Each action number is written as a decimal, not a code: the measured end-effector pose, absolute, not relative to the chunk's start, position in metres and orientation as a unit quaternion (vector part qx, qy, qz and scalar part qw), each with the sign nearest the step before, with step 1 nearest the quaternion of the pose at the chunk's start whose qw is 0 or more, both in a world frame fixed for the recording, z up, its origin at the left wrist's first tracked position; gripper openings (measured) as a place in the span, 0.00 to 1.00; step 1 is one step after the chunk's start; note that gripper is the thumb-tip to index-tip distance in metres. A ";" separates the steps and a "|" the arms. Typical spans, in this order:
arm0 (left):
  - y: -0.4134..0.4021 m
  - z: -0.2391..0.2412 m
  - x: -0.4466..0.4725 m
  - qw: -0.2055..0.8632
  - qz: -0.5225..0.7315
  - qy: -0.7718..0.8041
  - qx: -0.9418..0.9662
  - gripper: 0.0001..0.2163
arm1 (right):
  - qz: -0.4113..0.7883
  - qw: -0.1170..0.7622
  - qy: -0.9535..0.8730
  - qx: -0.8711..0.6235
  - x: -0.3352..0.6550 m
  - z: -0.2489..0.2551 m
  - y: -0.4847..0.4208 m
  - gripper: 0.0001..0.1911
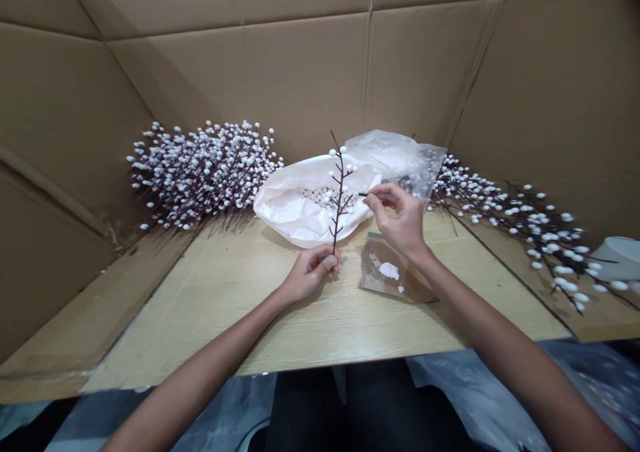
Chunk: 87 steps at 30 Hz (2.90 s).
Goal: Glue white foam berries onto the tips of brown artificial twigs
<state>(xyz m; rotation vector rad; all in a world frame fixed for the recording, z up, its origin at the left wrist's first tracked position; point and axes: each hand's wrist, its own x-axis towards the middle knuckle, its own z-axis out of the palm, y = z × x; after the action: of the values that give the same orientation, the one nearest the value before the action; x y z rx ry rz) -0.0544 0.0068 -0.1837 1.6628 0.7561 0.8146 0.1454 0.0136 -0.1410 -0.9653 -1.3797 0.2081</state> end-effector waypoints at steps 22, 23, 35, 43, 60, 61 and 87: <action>0.006 -0.183 -0.054 0.536 0.337 0.312 0.708 0.14 | 0.098 0.669 -0.594 -0.436 0.146 -0.146 0.018 0.03; 0.006 -0.183 -0.054 0.536 0.338 0.311 0.708 0.14 | 0.099 0.668 -0.594 -0.437 0.146 -0.146 0.018 0.03; 0.006 -0.184 -0.055 0.536 0.337 0.310 0.709 0.14 | 0.114 0.678 -0.598 -0.411 0.143 -0.143 0.013 0.02; 0.005 -0.183 -0.054 0.540 0.333 0.309 0.709 0.13 | 0.118 0.679 -0.588 -0.422 0.144 -0.145 0.015 0.02; 0.004 -0.179 -0.053 0.533 0.335 0.310 0.712 0.14 | 0.117 0.674 -0.589 -0.430 0.145 -0.145 0.017 0.02; 0.004 -0.180 -0.053 0.534 0.336 0.310 0.712 0.14 | 0.118 0.674 -0.589 -0.431 0.145 -0.145 0.017 0.02; 0.007 -0.190 -0.056 0.539 0.297 0.332 0.715 0.17 | -0.056 0.758 -0.521 -0.388 0.160 -0.126 0.012 0.03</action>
<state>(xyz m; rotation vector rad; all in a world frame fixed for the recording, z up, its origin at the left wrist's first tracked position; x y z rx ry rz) -0.0560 0.0065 -0.1896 1.6999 0.7901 0.7073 0.1603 0.0118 -0.1262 -0.8463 -1.1356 -0.1222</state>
